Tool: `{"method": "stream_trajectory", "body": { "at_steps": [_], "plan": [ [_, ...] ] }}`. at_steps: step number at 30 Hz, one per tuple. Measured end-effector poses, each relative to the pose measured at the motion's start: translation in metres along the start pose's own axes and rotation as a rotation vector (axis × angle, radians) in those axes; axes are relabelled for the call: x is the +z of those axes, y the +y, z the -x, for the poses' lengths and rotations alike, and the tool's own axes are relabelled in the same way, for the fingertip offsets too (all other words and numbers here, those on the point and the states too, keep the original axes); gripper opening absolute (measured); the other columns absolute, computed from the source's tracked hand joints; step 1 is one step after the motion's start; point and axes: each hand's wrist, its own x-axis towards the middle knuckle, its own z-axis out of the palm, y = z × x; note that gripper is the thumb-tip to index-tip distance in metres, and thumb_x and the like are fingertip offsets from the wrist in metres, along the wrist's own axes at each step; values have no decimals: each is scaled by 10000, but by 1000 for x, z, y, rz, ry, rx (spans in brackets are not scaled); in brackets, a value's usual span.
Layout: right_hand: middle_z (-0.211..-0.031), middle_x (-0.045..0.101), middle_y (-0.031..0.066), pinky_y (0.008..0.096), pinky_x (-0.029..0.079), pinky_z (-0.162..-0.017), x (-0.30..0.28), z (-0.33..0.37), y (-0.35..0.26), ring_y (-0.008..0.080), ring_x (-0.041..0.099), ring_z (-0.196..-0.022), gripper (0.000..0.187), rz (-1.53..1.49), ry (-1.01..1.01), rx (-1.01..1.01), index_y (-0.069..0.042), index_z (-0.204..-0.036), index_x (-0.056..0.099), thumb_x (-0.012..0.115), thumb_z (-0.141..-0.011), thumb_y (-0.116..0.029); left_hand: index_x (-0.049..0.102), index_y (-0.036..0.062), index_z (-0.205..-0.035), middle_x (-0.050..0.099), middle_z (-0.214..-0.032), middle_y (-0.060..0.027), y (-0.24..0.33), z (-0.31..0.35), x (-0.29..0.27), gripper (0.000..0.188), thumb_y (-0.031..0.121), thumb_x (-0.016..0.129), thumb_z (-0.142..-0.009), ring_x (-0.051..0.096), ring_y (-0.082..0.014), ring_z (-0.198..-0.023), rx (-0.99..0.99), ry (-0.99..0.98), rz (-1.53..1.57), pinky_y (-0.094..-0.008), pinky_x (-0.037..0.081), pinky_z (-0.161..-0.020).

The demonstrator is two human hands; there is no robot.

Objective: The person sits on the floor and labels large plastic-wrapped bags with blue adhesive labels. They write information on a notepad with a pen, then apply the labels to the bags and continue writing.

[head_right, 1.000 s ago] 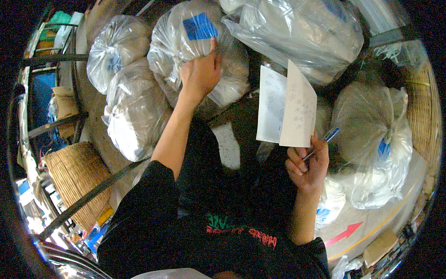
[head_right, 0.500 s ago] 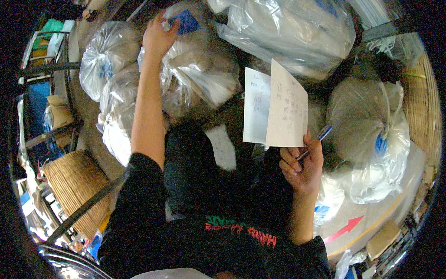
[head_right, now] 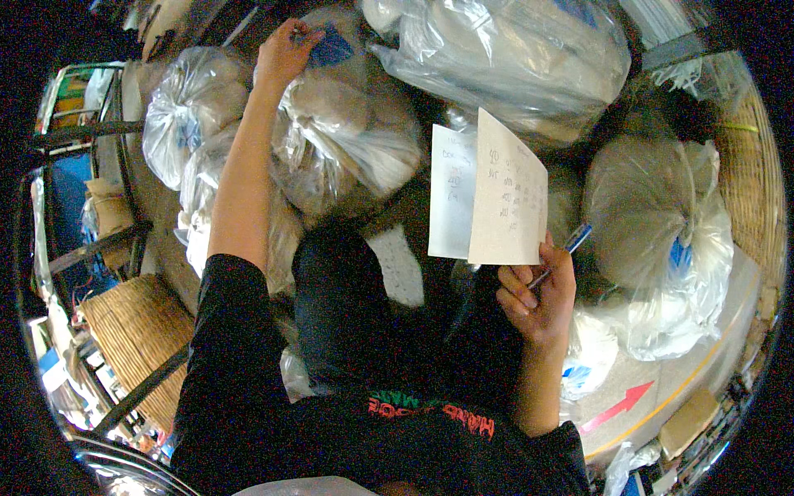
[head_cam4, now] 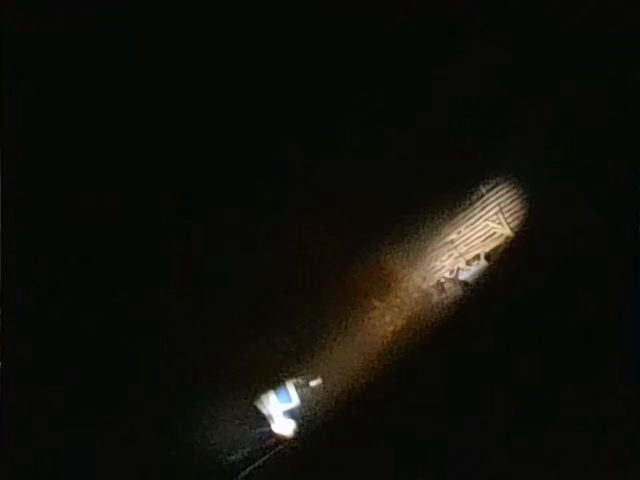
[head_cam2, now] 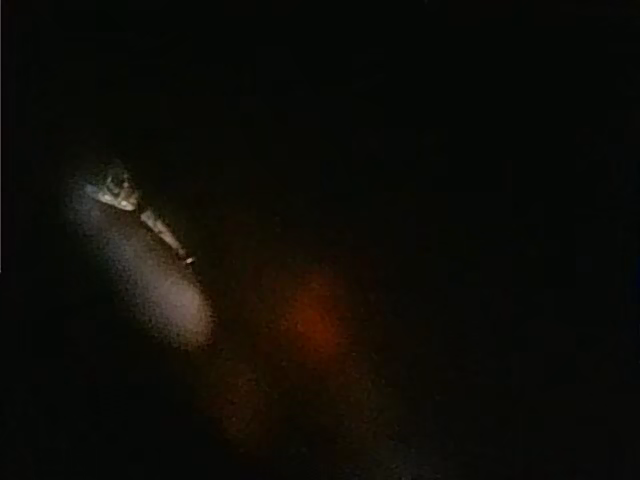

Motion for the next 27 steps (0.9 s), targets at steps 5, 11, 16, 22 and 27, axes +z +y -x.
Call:
{"method": "stream_trajectory", "body": {
  "at_steps": [5,11,16,22,27],
  "plan": [
    [-671,440,13,203,285,-330,5,0,-1,84,344,-443,164,11,42,-9,-156,-1073,536,466,-1006,-288,688,154,-967,720,-911,-122,-3,-2,0,367,494,727,-833,689,-351,-861,5,6,27,-445,536,-763],
    [-676,442,15,207,286,-332,1,-1,0,86,343,-443,180,-5,49,3,-155,-1091,547,479,-1006,-299,696,173,-1075,710,-1037,-106,-12,4,-9,330,429,699,-867,657,-335,-987,19,-18,41,-443,517,-849],
    [-675,440,16,213,287,-334,-2,-1,1,90,339,-443,198,-1,32,10,-145,-1082,545,465,-1016,-314,666,166,-1148,608,-1271,-119,9,33,-21,290,300,665,-891,506,-350,-1238,129,56,-136,-486,420,-1011],
    [-671,438,15,214,279,-332,1,-2,2,89,336,-438,227,-2,55,0,-136,-1050,549,450,-1023,-338,563,157,-1363,452,-1464,-174,48,102,-6,435,228,566,-934,380,-406,-1386,283,27,-255,-552,363,-1091],
    [-670,439,9,217,284,-333,0,0,2,90,338,-435,241,34,68,-4,-135,-1036,556,450,-1020,-351,473,302,-1460,329,-1521,-257,61,117,-12,488,238,508,-977,323,-465,-1409,138,-26,-247,-583,383,-1068]
  ]
}}
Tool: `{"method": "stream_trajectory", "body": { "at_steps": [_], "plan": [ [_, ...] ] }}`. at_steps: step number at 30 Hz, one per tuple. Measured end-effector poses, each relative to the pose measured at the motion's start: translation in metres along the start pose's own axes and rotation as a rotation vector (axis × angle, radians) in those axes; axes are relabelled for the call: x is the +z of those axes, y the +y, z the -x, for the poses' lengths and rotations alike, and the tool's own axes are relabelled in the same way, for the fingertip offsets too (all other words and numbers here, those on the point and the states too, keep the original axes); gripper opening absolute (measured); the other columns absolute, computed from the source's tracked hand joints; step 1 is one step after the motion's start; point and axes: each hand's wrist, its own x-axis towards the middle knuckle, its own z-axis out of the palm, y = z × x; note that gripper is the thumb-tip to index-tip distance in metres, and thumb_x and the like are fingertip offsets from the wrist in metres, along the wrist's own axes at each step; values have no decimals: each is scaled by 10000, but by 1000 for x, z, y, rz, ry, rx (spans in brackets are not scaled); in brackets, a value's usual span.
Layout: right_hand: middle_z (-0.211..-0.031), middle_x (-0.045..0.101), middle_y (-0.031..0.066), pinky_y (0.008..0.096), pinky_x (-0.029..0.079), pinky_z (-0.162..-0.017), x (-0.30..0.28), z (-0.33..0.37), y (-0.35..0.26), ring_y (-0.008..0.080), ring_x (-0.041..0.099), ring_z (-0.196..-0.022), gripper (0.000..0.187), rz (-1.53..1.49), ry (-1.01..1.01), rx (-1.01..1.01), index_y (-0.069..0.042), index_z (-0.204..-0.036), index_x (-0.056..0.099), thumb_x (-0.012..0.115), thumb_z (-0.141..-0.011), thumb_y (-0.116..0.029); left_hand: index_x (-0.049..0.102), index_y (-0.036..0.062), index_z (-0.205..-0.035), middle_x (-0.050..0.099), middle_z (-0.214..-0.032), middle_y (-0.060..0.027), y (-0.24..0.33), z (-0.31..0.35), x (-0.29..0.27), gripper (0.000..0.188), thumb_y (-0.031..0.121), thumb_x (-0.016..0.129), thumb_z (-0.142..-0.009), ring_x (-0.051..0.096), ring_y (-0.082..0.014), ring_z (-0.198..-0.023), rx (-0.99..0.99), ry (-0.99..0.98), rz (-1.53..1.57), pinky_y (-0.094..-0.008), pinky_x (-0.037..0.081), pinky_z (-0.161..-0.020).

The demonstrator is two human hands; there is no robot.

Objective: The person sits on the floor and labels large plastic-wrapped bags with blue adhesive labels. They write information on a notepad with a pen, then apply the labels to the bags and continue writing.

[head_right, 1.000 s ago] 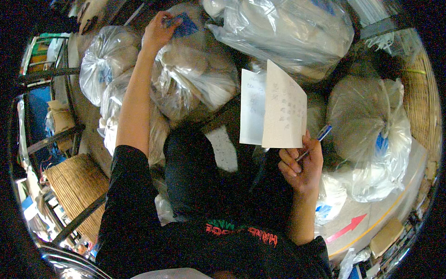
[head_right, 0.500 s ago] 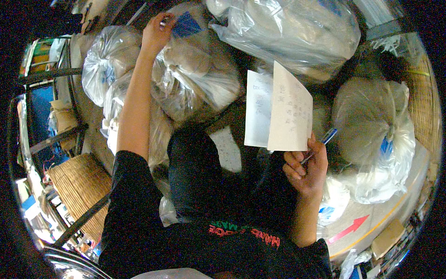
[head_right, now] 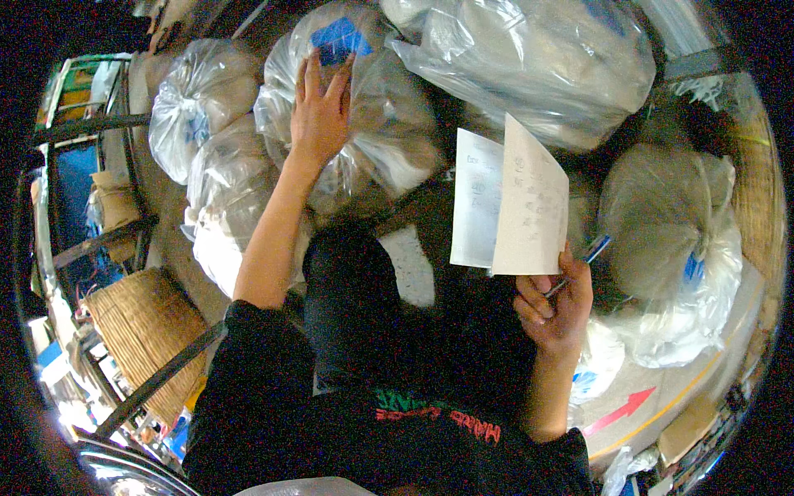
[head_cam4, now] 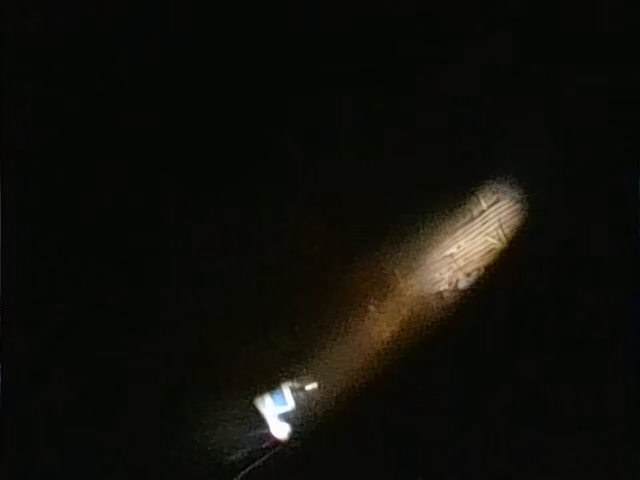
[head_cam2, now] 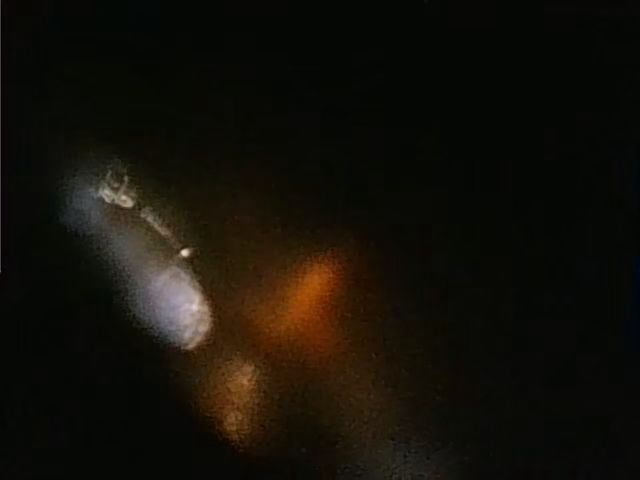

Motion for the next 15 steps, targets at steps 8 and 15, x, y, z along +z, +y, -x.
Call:
{"method": "stream_trajectory", "body": {
  "at_steps": [8,15],
  "plan": [
    [-686,454,21,228,301,-346,-6,0,0,92,342,-438,245,-11,-31,5,-124,-1019,551,446,-1021,-345,347,418,-1513,205,-1537,-358,10,6,-11,559,313,498,-985,273,-520,-1419,-142,-174,11,-739,319,-1030],
    [-694,456,27,232,301,-348,-4,0,0,96,345,-442,234,-21,-50,0,-125,-1031,547,436,-1025,-331,339,426,-1518,140,-1557,-379,19,14,-8,583,369,511,-964,186,-522,-1461,-141,-210,-107,-817,263,-983]
  ]
}}
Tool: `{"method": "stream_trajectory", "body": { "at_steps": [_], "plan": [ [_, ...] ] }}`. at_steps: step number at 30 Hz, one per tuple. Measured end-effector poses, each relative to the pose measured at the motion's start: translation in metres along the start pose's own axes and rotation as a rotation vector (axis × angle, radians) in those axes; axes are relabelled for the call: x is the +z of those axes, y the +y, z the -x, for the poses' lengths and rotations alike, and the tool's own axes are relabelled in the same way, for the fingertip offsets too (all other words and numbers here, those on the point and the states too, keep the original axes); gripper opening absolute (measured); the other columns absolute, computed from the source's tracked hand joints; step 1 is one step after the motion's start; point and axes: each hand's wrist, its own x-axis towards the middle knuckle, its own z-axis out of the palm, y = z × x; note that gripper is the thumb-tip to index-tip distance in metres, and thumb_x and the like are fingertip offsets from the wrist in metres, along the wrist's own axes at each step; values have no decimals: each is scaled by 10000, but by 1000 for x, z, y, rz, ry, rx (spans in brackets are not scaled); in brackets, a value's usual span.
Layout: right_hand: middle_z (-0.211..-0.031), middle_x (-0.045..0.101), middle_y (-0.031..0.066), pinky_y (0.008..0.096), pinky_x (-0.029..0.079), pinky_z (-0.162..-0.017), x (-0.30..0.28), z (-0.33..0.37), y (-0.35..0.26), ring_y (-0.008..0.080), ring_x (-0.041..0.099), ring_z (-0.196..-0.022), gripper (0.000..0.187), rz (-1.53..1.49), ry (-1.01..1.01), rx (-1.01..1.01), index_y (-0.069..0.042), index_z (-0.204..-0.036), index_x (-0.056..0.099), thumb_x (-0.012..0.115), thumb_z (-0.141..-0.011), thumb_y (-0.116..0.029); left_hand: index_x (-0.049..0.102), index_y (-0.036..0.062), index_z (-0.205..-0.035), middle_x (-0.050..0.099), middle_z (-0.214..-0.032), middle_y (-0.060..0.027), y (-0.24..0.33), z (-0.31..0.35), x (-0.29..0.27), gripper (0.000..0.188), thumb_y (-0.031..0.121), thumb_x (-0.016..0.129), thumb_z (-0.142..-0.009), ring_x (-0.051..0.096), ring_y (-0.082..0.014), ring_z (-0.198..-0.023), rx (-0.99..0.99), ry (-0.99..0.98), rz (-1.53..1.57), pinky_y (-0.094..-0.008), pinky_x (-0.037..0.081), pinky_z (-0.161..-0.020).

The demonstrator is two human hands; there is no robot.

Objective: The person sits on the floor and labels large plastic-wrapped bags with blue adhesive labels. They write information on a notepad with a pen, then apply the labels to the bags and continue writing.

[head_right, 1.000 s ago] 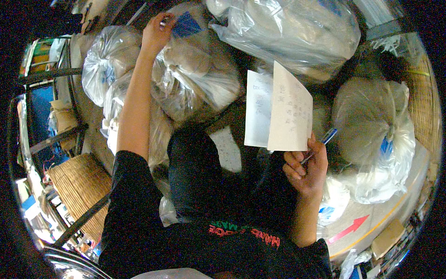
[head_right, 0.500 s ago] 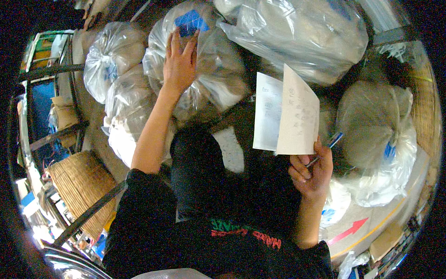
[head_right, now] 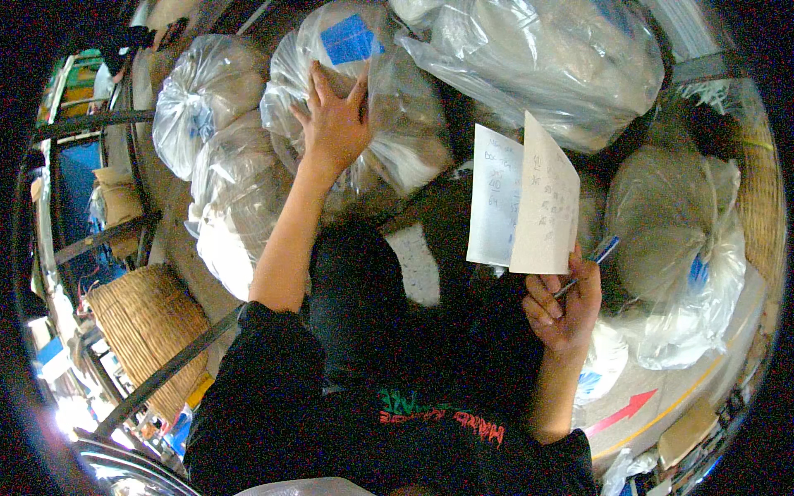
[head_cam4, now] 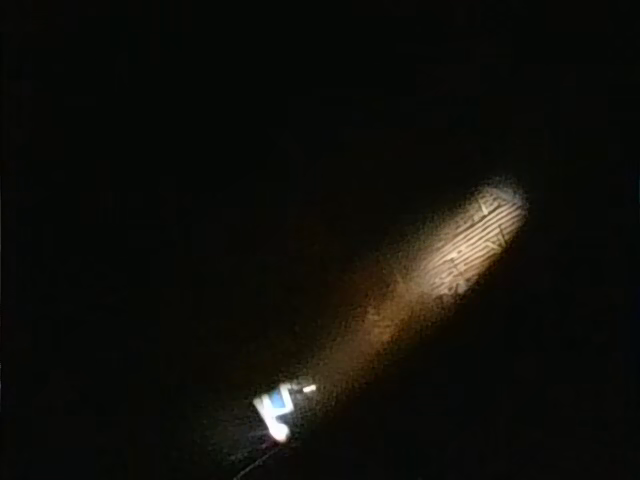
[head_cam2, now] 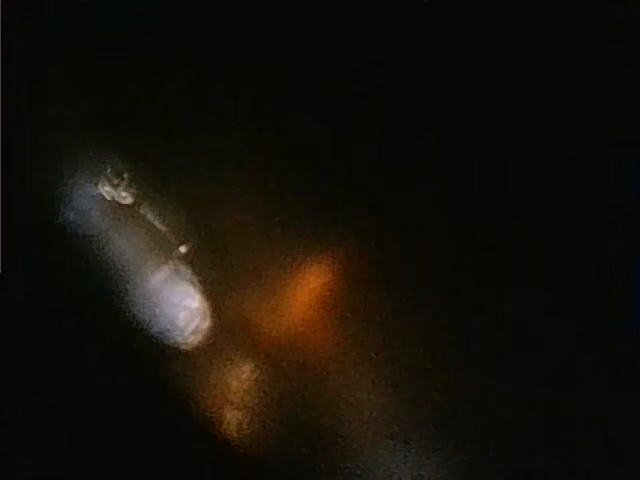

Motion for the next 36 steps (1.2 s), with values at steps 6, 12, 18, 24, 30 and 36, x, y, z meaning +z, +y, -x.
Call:
{"method": "stream_trajectory", "body": {
  "at_steps": [6,12,18,24,30,36],
  "plan": [
    [-684,424,37,223,274,-337,4,-1,2,101,344,-450,262,-34,-16,-29,-82,-1076,539,384,-1031,-287,385,412,-1500,159,-1557,-369,8,9,8,539,399,489,-972,181,-523,-1460,-4,78,-45,-847,255,-944],
    [-706,451,34,234,314,-345,-5,-1,-1,97,343,-439,228,2,-14,9,-148,-1108,532,408,-1038,-326,427,380,-1478,198,-1549,-347,10,14,14,524,413,527,-965,209,-501,-1454,-20,158,-2,-786,282,-995],
    [-703,450,17,218,299,-352,3,-1,4,86,350,-461,256,-3,20,-16,-138,-1092,546,423,-1043,-357,633,138,-1200,531,-1250,-249,-7,21,10,387,399,638,-915,510,-436,-1166,-287,381,344,-540,440,-948],
    [-703,447,15,205,288,-353,1,0,2,76,340,-461,224,20,-2,5,-151,-1099,536,429,-1044,-341,708,58,-911,674,-904,-137,-39,-1,6,306,363,699,-883,627,-351,-924,-267,211,763,-455,481,-878],
    [-703,449,14,200,285,-346,8,0,2,71,335,-455,183,30,10,-20,-150,-1069,536,467,-1028,-314,685,84,-998,711,-979,-123,-14,4,-44,332,379,716,-850,660,-341,-951,-313,-204,258,-433,504,-815],
    [-700,444,13,201,291,-345,-1,1,2,71,339,-460,182,-11,-6,-4,-160,-1118,530,472,-1023,-304,675,61,-989,718,-1001,-123,-23,1,-24,291,338,670,-901,671,-304,-949,-234,-167,383,-414,508,-805]
  ]
}}
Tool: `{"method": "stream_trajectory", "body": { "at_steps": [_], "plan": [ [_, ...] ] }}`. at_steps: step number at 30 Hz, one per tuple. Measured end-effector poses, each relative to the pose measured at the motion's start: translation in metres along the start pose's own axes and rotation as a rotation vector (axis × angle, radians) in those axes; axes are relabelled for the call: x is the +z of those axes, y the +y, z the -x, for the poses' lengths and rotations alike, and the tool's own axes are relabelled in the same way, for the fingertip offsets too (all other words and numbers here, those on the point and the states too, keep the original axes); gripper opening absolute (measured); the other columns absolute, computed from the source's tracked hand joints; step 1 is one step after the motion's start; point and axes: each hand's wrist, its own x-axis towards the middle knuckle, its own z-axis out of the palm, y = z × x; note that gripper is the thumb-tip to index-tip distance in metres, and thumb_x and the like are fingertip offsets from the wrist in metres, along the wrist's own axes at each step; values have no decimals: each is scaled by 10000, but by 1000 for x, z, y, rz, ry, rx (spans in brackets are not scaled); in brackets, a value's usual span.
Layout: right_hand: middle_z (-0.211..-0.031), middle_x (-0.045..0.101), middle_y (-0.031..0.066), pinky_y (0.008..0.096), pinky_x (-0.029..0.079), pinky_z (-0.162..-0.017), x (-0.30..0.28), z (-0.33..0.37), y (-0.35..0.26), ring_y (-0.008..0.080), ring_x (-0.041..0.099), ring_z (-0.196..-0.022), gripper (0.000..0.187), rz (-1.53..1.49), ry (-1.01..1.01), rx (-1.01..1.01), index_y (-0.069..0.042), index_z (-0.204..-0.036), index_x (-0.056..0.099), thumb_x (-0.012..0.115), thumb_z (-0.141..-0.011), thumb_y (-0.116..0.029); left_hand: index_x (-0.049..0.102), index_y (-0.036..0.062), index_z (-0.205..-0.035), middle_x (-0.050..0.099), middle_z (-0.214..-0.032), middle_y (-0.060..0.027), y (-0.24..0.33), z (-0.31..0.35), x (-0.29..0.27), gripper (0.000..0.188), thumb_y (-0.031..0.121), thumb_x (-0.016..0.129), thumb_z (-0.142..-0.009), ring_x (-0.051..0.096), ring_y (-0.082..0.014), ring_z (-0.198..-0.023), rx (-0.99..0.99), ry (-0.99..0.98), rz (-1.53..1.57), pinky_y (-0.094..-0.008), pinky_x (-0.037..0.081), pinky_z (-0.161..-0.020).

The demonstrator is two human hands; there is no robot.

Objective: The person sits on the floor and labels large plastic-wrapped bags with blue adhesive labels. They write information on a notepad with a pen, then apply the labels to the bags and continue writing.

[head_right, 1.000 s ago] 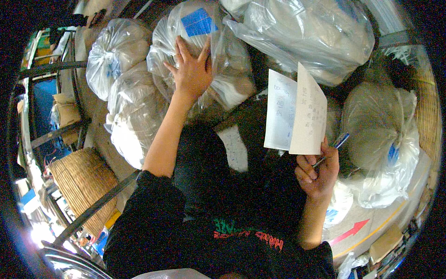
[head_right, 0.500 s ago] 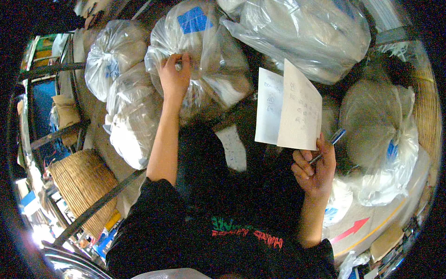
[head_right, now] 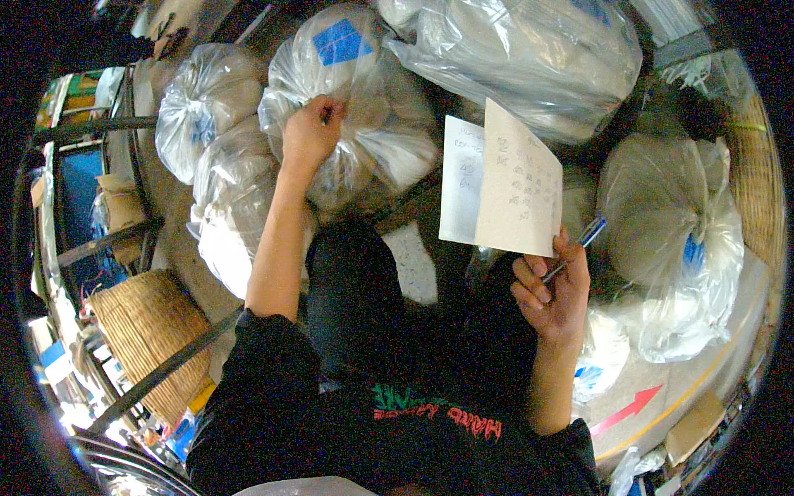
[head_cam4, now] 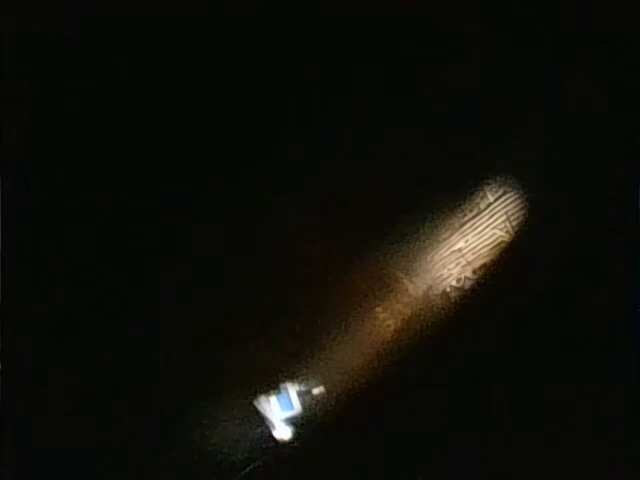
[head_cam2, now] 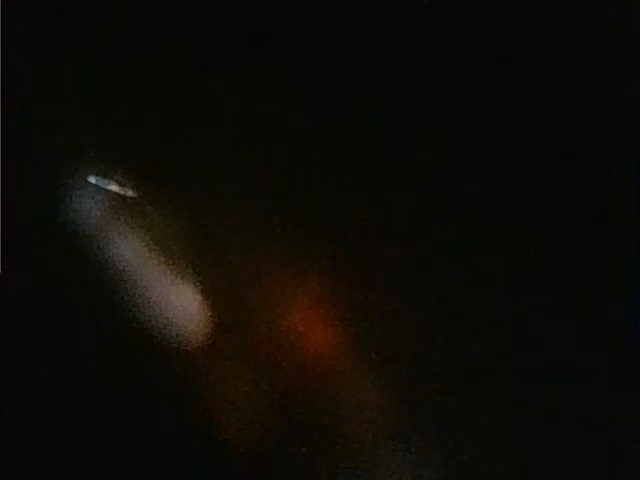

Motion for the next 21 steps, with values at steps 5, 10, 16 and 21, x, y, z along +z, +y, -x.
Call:
{"method": "stream_trajectory", "body": {
  "at_steps": [5,10,16,21],
  "plan": [
    [-696,442,16,205,295,-349,8,0,0,73,343,-463,189,7,-7,-9,-153,-1135,534,476,-1012,-285,615,19,-1072,666,-950,-68,-23,-12,-3,214,219,558,-1023,616,-166,-848,-198,186,802,-336,500,-757],
    [-700,439,20,208,292,-352,6,-1,-1,80,340,-463,186,0,-40,1,-142,-1129,526,465,-1009,-271,554,22,-1220,615,-1204,-116,-38,-7,5,267,204,526,-1026,634,-237,-972,-620,-20,1599,-406,553,-883],
    [-683,446,14,205,293,-343,8,-1,0,76,335,-452,175,-1,-15,-3,-151,-1117,530,486,-994,-268,611,54,-1062,643,-911,-53,-80,-2,7,156,182,546,-1000,610,-137,-706,-645,-268,1561,-278,546,-554],
    [-680,447,11,198,302,-340,9,-3,1,76,335,-448,196,23,13,-20,-146,-1142,524,485,-995,-270,616,88,-1070,577,-810,24,-89,-13,-13,194,250,528,-1009,475,-74,-593,-610,-618,1330,-221,391,-455]
  ]
}}
